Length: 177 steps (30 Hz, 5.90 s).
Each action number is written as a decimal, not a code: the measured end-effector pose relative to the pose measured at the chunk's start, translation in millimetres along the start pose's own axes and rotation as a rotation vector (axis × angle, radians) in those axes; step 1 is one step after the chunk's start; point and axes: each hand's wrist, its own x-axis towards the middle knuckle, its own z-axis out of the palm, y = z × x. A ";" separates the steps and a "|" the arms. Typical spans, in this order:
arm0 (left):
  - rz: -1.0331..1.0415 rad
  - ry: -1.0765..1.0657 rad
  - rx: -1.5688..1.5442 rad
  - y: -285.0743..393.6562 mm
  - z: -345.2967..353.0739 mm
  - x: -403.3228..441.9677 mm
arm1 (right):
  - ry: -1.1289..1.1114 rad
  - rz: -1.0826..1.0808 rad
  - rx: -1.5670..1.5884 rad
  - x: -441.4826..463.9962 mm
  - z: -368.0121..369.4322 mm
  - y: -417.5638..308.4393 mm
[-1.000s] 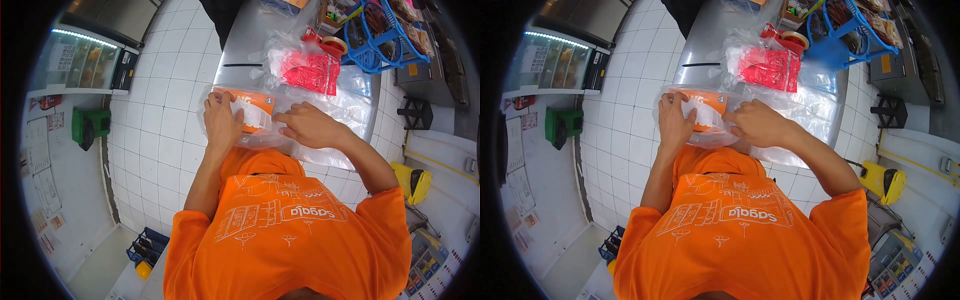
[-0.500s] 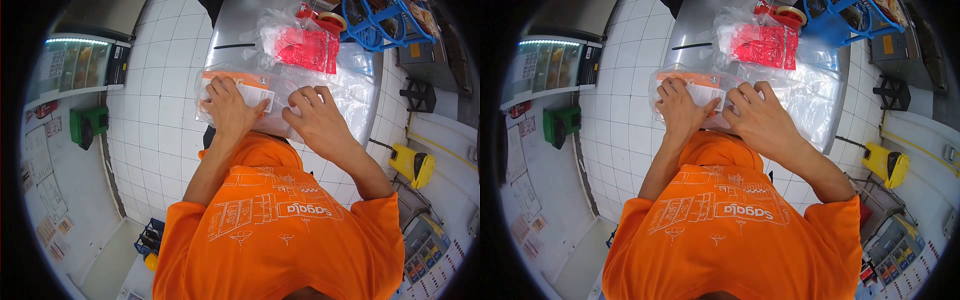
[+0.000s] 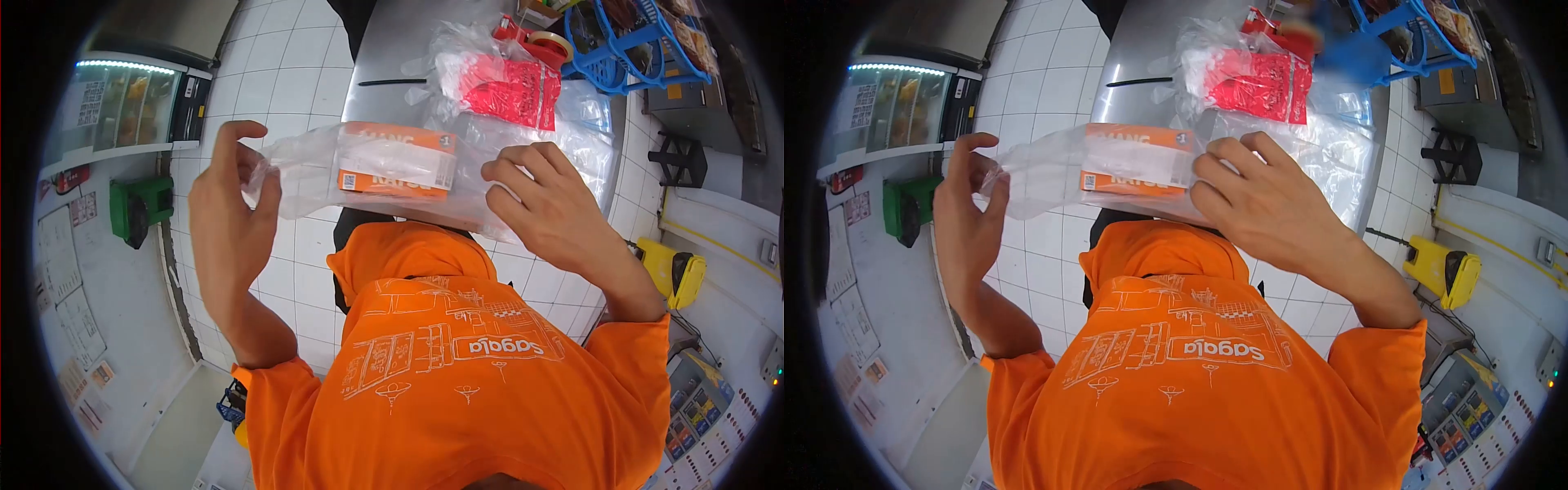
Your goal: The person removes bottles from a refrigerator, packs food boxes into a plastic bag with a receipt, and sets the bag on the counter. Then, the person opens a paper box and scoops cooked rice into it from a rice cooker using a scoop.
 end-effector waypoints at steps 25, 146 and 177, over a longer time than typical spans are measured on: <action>0.218 -0.203 -0.664 -38.9 184.2 13.6 | -0.081 0.197 0.498 141.0 72.0 -112.6; -0.026 -0.835 -1.087 -76.4 162.1 21.0 | 0.996 0.973 0.358 98.7 199.4 -171.5; 0.278 -0.786 -1.030 -93.3 173.7 14.5 | 1.205 1.224 0.964 99.9 197.0 -155.3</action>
